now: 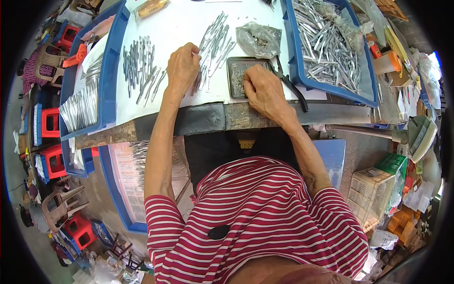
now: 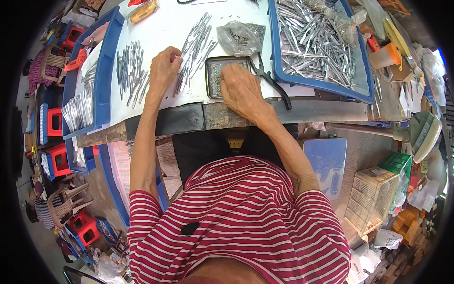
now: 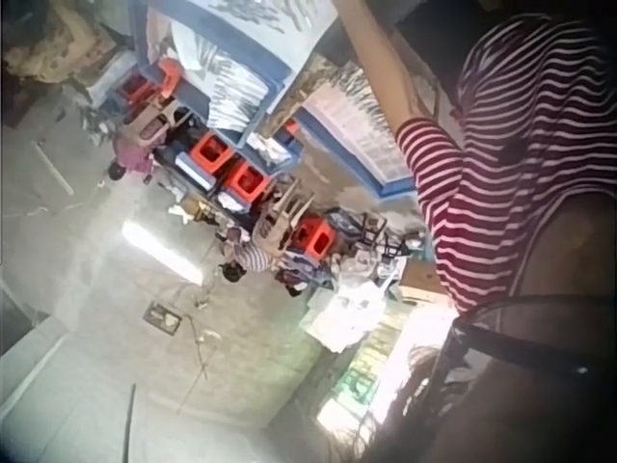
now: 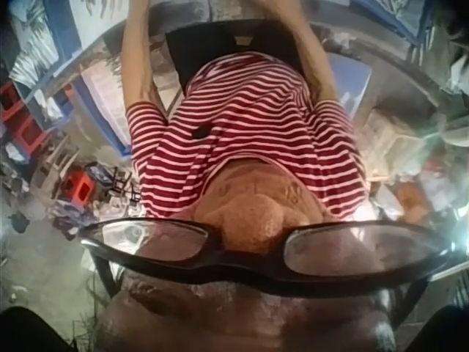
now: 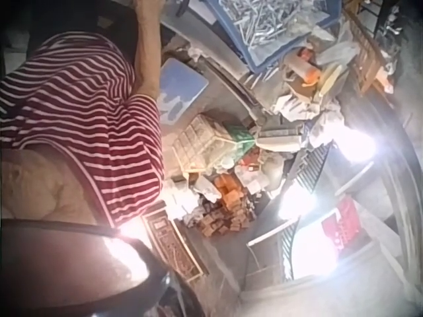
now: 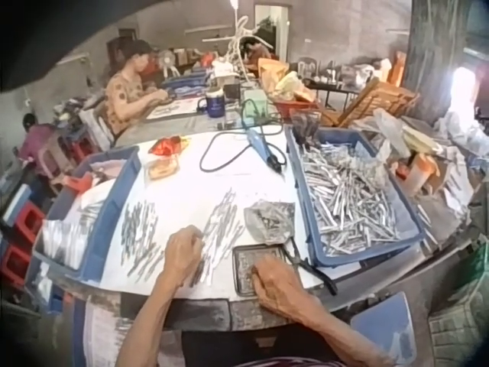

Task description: Assembling small metal hardware components by attaching clips to pins.

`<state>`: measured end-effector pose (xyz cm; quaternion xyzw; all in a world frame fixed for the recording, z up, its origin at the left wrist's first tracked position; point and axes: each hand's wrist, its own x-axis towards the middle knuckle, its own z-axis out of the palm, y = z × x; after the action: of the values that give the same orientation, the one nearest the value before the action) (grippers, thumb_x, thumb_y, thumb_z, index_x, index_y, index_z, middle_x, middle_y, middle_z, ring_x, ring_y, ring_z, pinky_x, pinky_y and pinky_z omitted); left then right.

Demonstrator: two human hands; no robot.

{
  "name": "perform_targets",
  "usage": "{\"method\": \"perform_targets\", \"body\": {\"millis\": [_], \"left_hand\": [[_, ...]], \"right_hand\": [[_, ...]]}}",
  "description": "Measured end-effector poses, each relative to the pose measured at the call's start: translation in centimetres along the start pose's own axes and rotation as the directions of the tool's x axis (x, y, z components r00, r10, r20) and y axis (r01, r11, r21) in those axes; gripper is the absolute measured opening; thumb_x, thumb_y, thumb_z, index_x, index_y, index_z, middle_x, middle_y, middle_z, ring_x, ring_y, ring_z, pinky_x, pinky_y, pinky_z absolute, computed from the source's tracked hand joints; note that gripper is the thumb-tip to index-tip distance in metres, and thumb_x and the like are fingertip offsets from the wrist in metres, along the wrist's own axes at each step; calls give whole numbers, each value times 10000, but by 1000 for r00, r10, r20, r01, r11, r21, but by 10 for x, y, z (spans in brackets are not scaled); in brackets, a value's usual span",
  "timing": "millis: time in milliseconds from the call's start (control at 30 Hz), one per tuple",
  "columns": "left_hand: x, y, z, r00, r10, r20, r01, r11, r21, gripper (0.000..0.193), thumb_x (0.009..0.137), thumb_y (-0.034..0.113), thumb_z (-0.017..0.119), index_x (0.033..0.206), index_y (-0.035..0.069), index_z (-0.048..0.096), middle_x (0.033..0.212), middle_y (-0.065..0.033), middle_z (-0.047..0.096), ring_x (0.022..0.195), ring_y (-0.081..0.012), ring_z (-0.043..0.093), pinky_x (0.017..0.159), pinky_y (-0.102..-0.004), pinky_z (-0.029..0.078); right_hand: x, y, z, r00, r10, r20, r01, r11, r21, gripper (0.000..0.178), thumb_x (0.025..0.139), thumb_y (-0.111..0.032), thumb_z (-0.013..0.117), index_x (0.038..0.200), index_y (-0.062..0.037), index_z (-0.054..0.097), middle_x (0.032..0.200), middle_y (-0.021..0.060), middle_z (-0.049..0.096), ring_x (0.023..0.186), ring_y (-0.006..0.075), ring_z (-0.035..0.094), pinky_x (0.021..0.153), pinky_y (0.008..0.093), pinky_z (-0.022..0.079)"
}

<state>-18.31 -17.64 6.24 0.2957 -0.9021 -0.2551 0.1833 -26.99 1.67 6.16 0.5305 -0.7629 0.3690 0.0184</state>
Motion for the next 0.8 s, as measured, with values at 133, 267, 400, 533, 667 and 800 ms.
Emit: {"method": "perform_targets", "body": {"millis": [133, 267, 400, 533, 667, 800], "left_hand": [[-5, 0, -2, 998, 63, -19, -60, 992, 111, 138, 724, 48, 529, 838, -11, 582, 760, -188, 598, 708, -331, 584, 657, -406, 454], [-10, -4, -3, 991, 128, -35, -118, 969, 219, 204, 705, 57, 525, 895, 8, 580, 692, -153, 594, 656, -290, 586, 617, -371, 450], [-17, 4, -11, 990, 135, -33, -123, 962, 242, 148, 709, 6, 497, 838, -45, 550, 732, -221, 575, 680, -351, 581, 638, -413, 461], [-23, 6, -12, 980, 197, -34, -168, 906, 388, 102, 705, 0, 514, 798, -39, 525, 689, -222, 551, 660, -360, 581, 578, -408, 472], [-25, 10, -12, 979, 202, 26, -190, 859, 475, 104, 701, -17, 527, 801, -45, 513, 713, -232, 546, 675, -367, 584, 568, -411, 479], [-24, 6, -9, 978, 195, 66, -203, 860, 468, 220, 693, -36, 520, 910, -27, 486, 749, -251, 537, 689, -385, 571, 595, -427, 472]], "right_hand": [[0, 1, -3, 999, 19, -29, -17, 998, 62, 44, 736, -21, 518, 767, -1, 493, 683, 133, 519, 608, 277, 529, 562, 354, 416], [0, -1, -8, 988, 152, 2, -150, 969, 196, 69, 734, -38, 507, 772, 19, 500, 676, 160, 538, 600, 281, 545, 554, 358, 425], [1, -3, -16, 964, 259, 63, -267, 924, 273, 95, 738, -51, 495, 781, 33, 508, 655, 177, 539, 596, 287, 555, 552, 361, 431], [1, 0, -17, 950, 292, 111, -313, 887, 339, 109, 745, -52, 494, 800, 38, 522, 619, 139, 536, 557, 212, 545, 530, 329, 433], [3, 5, -17, 916, 363, 168, -389, 711, 585, 108, 751, -55, 521, 800, 39, 543, 639, 68, 554, 542, 105, 501, 493, 242, 413], [2, 6, -22, 859, 400, 320, -480, 409, 776, 83, 799, -62, 546, 836, 11, 558, 689, 23, 560, 557, 39, 457, 495, 165, 372]]}}
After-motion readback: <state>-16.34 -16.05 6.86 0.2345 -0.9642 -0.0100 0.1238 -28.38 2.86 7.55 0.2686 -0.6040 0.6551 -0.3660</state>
